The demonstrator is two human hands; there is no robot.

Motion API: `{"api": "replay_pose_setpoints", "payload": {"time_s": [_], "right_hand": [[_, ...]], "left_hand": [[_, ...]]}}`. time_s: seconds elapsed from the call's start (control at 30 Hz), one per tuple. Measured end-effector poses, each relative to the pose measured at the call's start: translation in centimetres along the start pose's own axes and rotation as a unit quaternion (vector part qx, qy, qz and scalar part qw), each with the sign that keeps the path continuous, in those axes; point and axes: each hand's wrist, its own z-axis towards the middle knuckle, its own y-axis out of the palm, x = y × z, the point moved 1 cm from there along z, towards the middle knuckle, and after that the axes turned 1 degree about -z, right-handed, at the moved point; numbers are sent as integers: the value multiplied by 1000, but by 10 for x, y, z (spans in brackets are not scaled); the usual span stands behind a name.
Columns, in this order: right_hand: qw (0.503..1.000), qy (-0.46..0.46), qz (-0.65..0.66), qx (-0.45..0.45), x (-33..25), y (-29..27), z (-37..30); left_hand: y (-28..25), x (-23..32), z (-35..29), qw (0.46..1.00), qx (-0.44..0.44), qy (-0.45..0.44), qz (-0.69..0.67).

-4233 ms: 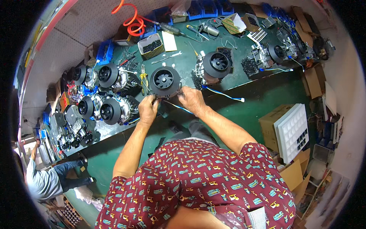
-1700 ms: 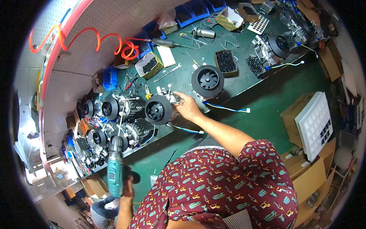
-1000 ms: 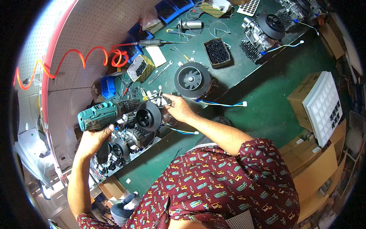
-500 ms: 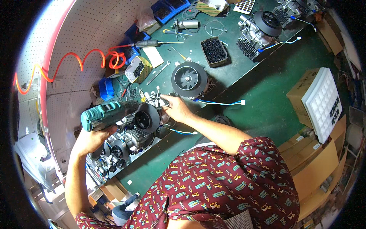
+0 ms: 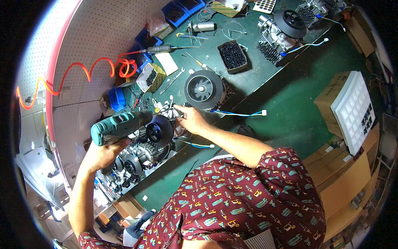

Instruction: The person assembles small electronic components on a workbench. They use a power drill to fasten parts onto cylindrical housings and then use a pneumatic air gun to clean the assembled units. The person handles multiple components one at a time, placing them on the table after each step.

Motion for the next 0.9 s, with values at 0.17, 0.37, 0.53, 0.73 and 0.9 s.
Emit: {"api": "replay_pose_setpoints", "payload": {"time_s": [0.17,0.37,0.53,0.73,0.9], "right_hand": [[998,34,52,-16,1,6,-2],[992,31,120,-14,-3,10,-4],[996,11,90,-1,-1,13,-4],[996,77,-24,25,-23,-2,-7],[989,68,108,73,-16,-17,-17]], "left_hand": [[-1,8,-3,1000,-9,-6,1],[1,9,-4,1000,-3,-10,7],[3,9,-6,1000,7,5,-12],[-5,-1,-15,997,43,-67,11],[0,-30,-42,975,199,-90,-38]]}}
